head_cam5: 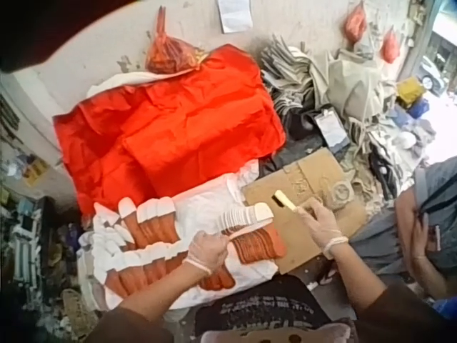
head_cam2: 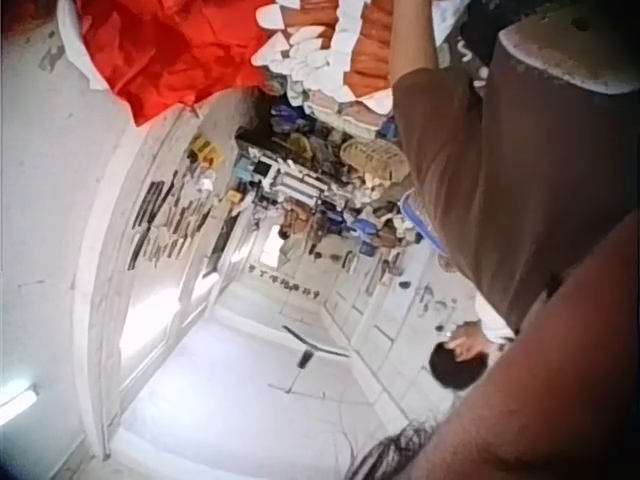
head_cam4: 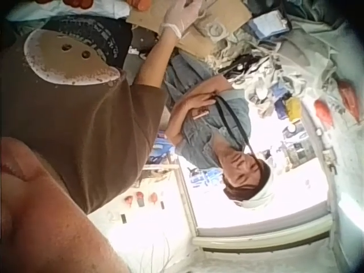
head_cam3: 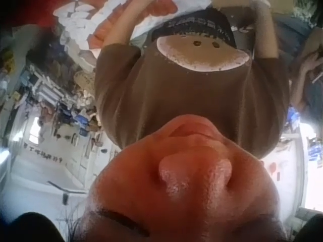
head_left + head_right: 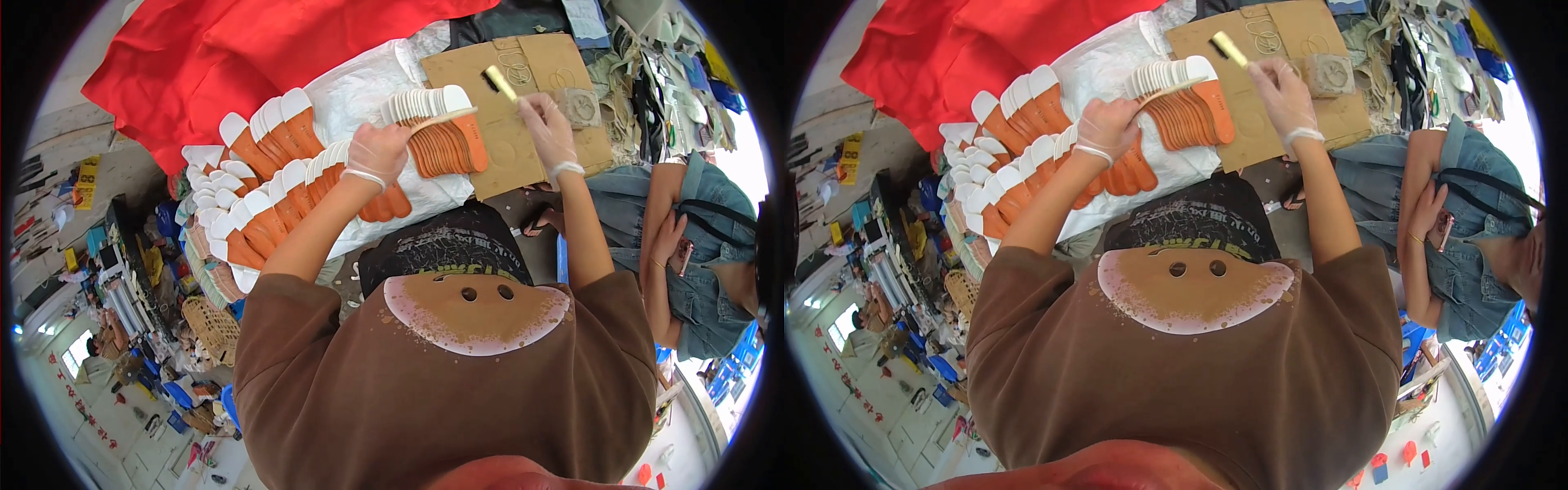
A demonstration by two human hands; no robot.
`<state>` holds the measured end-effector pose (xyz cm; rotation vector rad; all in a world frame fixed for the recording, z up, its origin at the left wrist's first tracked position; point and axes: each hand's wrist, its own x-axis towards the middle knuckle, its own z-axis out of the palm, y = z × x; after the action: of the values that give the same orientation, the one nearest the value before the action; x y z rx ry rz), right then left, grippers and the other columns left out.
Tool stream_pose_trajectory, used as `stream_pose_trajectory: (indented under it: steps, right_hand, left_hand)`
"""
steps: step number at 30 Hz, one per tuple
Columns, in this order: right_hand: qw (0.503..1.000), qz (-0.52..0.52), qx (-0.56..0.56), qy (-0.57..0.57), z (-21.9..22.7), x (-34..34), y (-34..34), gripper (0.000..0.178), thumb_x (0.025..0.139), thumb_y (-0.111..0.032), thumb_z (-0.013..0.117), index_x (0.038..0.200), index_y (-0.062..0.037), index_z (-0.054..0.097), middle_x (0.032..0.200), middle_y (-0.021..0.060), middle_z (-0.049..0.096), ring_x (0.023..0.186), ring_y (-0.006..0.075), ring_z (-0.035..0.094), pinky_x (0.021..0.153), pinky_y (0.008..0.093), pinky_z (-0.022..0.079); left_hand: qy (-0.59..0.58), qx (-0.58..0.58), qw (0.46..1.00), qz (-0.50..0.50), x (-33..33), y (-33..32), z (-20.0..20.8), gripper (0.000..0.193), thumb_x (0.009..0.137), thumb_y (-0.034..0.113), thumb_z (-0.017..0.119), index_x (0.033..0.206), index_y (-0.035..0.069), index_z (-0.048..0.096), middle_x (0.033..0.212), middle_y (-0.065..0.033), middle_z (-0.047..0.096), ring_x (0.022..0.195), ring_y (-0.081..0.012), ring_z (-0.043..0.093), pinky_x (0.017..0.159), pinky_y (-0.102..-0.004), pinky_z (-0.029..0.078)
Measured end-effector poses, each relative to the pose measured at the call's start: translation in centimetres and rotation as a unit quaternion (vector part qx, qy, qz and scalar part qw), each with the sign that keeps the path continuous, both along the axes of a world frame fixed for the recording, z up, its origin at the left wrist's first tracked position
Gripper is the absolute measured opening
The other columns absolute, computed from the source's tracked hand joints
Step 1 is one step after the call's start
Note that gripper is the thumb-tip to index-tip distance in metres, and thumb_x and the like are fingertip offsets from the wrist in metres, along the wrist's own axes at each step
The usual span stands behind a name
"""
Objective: The recorder applies yellow glue to shoe insoles or soles using a brush in a manufacturing environment.
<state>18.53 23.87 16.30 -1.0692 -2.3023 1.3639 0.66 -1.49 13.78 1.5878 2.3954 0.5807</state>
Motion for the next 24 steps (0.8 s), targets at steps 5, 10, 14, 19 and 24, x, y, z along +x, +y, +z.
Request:
stream_pose_trajectory:
  steps: [5, 10, 14, 19, 24]
  right_hand:
    - [0.994, 0.058, -0.088, 0.001, 2.4, -1.2, -5.4, 0.023, 0.094, -0.026, 0.061, 0.095, -0.0033, 0.062, 0.075, -0.0002, 0.052, 0.072, 0.0085, 0.046, 0.066, 0.0249, 0.041]
    - [0.981, 0.15, 0.115, -0.047, -0.6, -3.4, -8.0, 0.024, 0.092, -0.025, 0.061, 0.089, -0.0015, 0.06, 0.075, 0.0152, 0.06, 0.067, 0.0271, 0.058, 0.064, 0.0372, 0.046]
    - [0.979, 0.164, 0.082, -0.089, -0.1, -2.5, -7.9, 0.029, 0.092, -0.033, 0.058, 0.088, -0.0044, 0.062, 0.083, 0.0191, 0.064, 0.08, 0.0383, 0.062, 0.072, 0.0459, 0.048]
    - [0.981, 0.175, 0.069, -0.049, 0.8, -0.2, -6.3, 0.024, 0.091, -0.028, 0.06, 0.087, -0.0046, 0.062, 0.079, 0.016, 0.064, 0.075, 0.0344, 0.061, 0.068, 0.0423, 0.048]
    - [0.977, 0.205, 0.04, 0.046, 3.2, 1.7, -6.1, 0.019, 0.089, -0.021, 0.064, 0.088, -0.0022, 0.063, 0.076, 0.0137, 0.062, 0.069, 0.0289, 0.06, 0.064, 0.0361, 0.047]
  left_hand:
    - [0.332, 0.035, 0.935, -0.117, -3.0, -0.1, -1.4, 0.008, 0.073, 0.011, 0.059, 0.079, 0.012, 0.054, 0.068, -0.002, 0.05, 0.059, -0.0155, 0.057, 0.048, -0.032, 0.044]
    - [0.359, 0.019, 0.924, -0.133, -4.2, -0.8, -2.2, 0.011, 0.072, 0.011, 0.061, 0.081, 0.011, 0.055, 0.071, -0.0017, 0.05, 0.059, -0.0146, 0.056, 0.045, -0.0277, 0.045]
    - [0.376, 0.076, 0.914, -0.132, -5.0, -2.0, -1.4, 0.013, 0.072, 0.01, 0.064, 0.083, 0.009, 0.058, 0.074, -0.0016, 0.054, 0.06, -0.0138, 0.056, 0.045, -0.0271, 0.044]
    - [0.372, 0.112, 0.913, -0.127, -5.5, -3.5, 0.6, 0.014, 0.073, 0.009, 0.064, 0.087, 0.006, 0.062, 0.079, -0.0022, 0.059, 0.062, -0.0142, 0.057, 0.045, -0.027, 0.045]
    - [0.333, 0.189, 0.912, -0.148, -4.8, -4.8, 3.2, 0.021, 0.068, 0.007, 0.066, 0.088, 0.006, 0.061, 0.075, -0.0009, 0.054, 0.06, -0.0137, 0.055, 0.044, -0.027, 0.042]
